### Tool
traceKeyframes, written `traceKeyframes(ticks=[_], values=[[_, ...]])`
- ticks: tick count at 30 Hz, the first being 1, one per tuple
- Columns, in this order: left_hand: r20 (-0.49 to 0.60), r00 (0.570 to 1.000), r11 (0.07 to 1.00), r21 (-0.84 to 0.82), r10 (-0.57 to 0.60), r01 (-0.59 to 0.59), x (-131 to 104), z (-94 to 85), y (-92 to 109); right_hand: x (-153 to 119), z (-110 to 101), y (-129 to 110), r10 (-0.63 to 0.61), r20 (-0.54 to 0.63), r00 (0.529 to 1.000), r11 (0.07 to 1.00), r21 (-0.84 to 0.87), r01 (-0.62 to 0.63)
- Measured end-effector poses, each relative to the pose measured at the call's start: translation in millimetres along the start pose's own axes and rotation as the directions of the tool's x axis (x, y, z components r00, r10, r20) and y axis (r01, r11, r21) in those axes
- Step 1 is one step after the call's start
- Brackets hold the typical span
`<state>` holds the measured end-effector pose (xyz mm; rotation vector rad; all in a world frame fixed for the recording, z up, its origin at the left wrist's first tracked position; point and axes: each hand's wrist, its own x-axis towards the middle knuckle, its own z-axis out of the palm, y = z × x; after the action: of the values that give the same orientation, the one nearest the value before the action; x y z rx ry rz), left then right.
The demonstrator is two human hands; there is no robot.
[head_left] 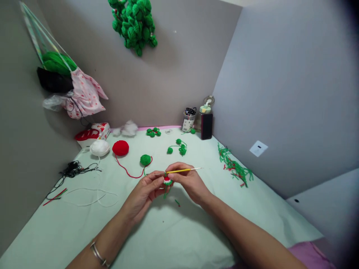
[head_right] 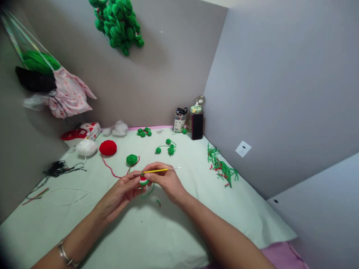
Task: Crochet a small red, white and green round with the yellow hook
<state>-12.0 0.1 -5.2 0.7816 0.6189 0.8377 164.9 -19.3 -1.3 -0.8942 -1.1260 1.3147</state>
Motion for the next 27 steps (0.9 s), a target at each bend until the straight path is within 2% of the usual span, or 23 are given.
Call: traceKeyframes(ticks=[10, 19, 23, 27], values=[[0.013, 1.000, 0.990, 0.138, 0.011, -0.013, 1.1, -2.4, 0.5, 1.0, 3.0, 4.7, 0.074, -0.006, 0.997, 0.991, 0.109, -0.072], [-0.031, 0.993, 0.960, 0.259, 0.116, -0.104, 5.2, -3.2, -6.2, 3.4, 4.2, 8.7, 0.116, 0.047, 0.992, 0.976, 0.178, -0.122], [-0.055, 0.979, 0.916, 0.366, 0.196, -0.163, 6.2, -7.6, -1.6, 2.1, 4.5, 7.1, 0.141, 0.058, 0.988, 0.968, 0.199, -0.150], [-0.099, 0.934, 0.843, 0.471, 0.343, -0.260, 3.4, -8.3, 5.4, 1.1, 4.2, 6.5, 0.177, 0.089, 0.980, 0.956, 0.222, -0.193]])
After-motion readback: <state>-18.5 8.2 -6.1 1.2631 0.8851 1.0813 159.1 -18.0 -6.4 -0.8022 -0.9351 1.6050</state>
